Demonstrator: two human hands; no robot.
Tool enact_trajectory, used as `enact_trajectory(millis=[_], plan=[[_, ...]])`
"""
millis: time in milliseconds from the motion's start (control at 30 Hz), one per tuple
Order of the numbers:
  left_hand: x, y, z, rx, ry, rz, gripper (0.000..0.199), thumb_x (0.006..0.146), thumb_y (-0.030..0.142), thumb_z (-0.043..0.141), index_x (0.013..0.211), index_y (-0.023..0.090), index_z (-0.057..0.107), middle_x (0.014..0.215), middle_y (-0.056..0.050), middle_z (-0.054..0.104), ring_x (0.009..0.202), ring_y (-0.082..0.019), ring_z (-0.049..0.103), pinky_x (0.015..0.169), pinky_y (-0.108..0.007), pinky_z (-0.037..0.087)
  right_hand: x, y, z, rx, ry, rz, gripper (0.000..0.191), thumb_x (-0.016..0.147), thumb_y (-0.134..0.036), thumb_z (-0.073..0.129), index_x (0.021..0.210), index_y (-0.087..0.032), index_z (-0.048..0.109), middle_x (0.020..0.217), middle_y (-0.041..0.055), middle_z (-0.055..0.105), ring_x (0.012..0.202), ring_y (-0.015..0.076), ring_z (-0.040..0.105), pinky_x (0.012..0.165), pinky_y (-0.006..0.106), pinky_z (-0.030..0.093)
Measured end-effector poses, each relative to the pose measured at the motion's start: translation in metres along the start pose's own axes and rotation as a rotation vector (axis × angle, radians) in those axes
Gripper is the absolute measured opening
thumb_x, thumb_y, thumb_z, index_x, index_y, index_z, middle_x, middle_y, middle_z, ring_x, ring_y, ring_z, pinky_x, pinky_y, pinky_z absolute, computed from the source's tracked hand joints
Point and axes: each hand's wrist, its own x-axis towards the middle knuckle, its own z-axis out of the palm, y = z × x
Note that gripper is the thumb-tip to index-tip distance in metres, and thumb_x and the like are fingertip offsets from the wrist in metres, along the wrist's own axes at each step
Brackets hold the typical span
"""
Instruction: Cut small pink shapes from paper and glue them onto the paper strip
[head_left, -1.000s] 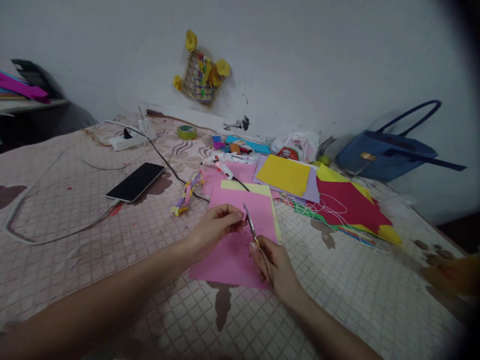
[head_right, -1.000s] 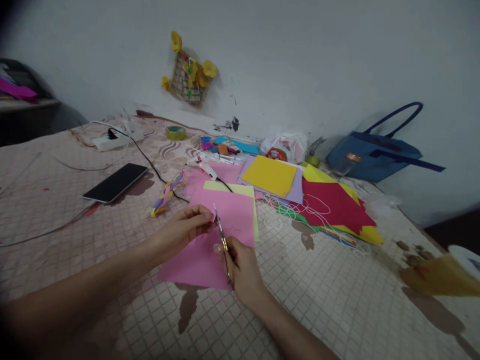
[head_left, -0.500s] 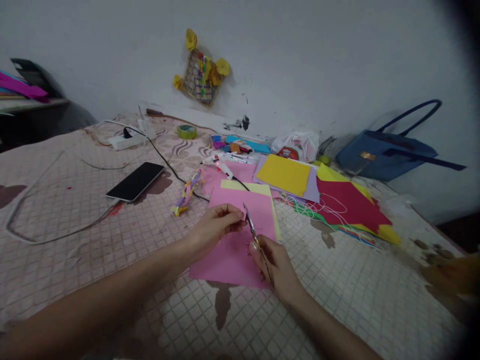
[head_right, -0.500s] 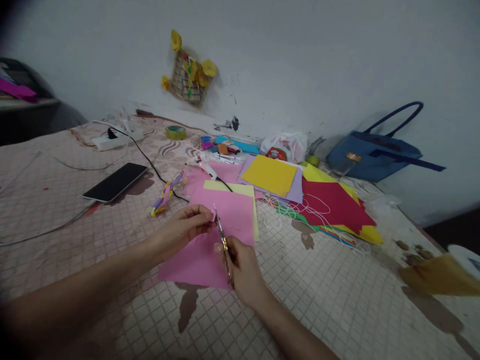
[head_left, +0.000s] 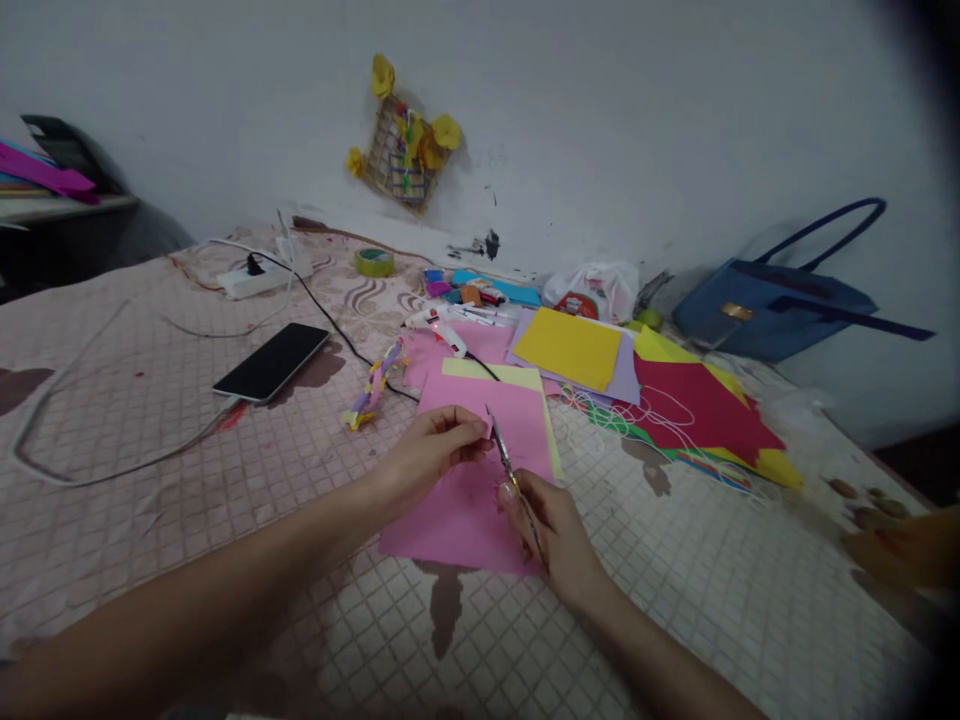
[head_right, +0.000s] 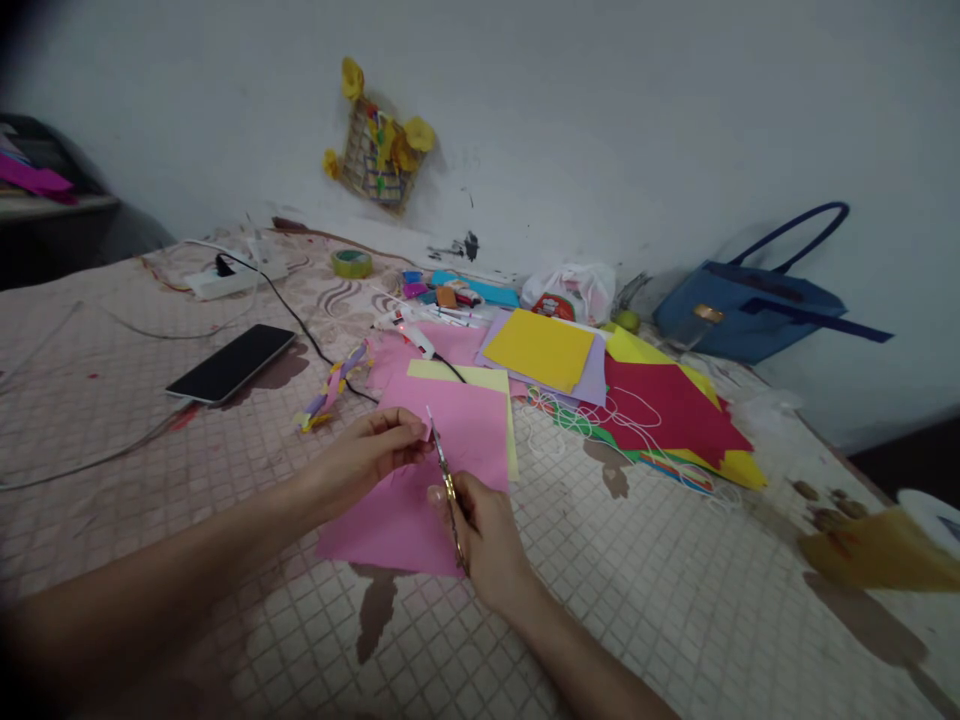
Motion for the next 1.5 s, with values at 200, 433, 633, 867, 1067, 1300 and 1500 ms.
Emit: enact_trajectory(millis=[200,433,633,867,1067,1300,1500], plan=[[0.0,0.0,0.0,0.01,-0.009,-0.003,0.009,0.072,0.02,0.063,0.071,0.011,0.06,0.074,-0.003,0.059,0.07,-0.01,0.056,0.07,-0.024,0.043,-0.001,0.001,0.0,-0.019,0.01,0.008,0.031,0.084,-0.044,0.046,0.069,-0.017,0.048,0.054,-0.0051,0.039,0.043,0.0077,0.036,0.039,0.018,0.029],[0.001,0.0,-0.002,0.04,-0.02,0.018,0.01,0.073,0.022,0.063,0.071,0.012,0.06,0.073,-0.003,0.06,0.07,-0.01,0.056,0.07,-0.025,0.043,-0.002,0.005,0.002,0.019,0.012,0.025,0.032,0.084,-0.046,0.046,0.069,-0.017,0.048,0.052,-0.006,0.038,0.041,0.0069,0.036,0.038,0.018,0.028],[0.001,0.002,-0.002,0.045,-0.033,0.027,0.009,0.073,0.02,0.062,0.071,0.012,0.059,0.074,-0.003,0.059,0.071,-0.01,0.055,0.069,-0.024,0.043,-0.002,0.005,0.001,0.031,-0.006,0.049,0.033,0.084,-0.047,0.045,0.07,-0.018,0.047,0.052,-0.0062,0.037,0.04,0.0069,0.037,0.036,0.018,0.028],[0.003,0.002,-0.004,0.046,-0.03,0.037,0.009,0.073,0.021,0.062,0.072,0.012,0.06,0.074,-0.003,0.06,0.07,-0.011,0.056,0.069,-0.025,0.043,-0.002,0.004,0.001,0.068,-0.004,0.056,0.033,0.084,-0.047,0.045,0.068,-0.018,0.046,0.052,-0.006,0.037,0.039,0.0064,0.036,0.035,0.017,0.029],[0.005,0.003,-0.006,0.023,-0.025,0.039,0.011,0.071,0.021,0.065,0.071,0.013,0.058,0.073,-0.002,0.06,0.069,-0.011,0.057,0.068,-0.025,0.043,-0.002,0.003,0.003,0.109,-0.005,0.077,0.031,0.082,-0.045,0.048,0.067,-0.018,0.046,0.048,-0.0072,0.036,0.035,0.0058,0.035,0.031,0.016,0.029],[0.004,0.005,-0.005,0.082,-0.01,0.033,0.011,0.071,0.022,0.064,0.071,0.013,0.057,0.071,-0.002,0.058,0.067,-0.01,0.055,0.063,-0.023,0.04,0.001,0.002,0.002,0.193,0.023,0.099,0.036,0.081,-0.051,0.047,0.07,-0.017,0.048,0.046,-0.0084,0.035,0.034,0.0047,0.033,0.032,0.016,0.031],[0.001,0.003,-0.003,0.233,-0.02,0.073,0.015,0.072,0.028,0.062,0.072,0.014,0.058,0.065,0.0,0.053,0.056,-0.007,0.047,0.054,-0.021,0.036,0.002,-0.005,0.0,0.227,0.018,0.068,0.043,0.079,-0.058,0.044,0.072,-0.016,0.05,0.044,-0.0088,0.034,0.035,0.0057,0.034,0.034,0.017,0.033]])
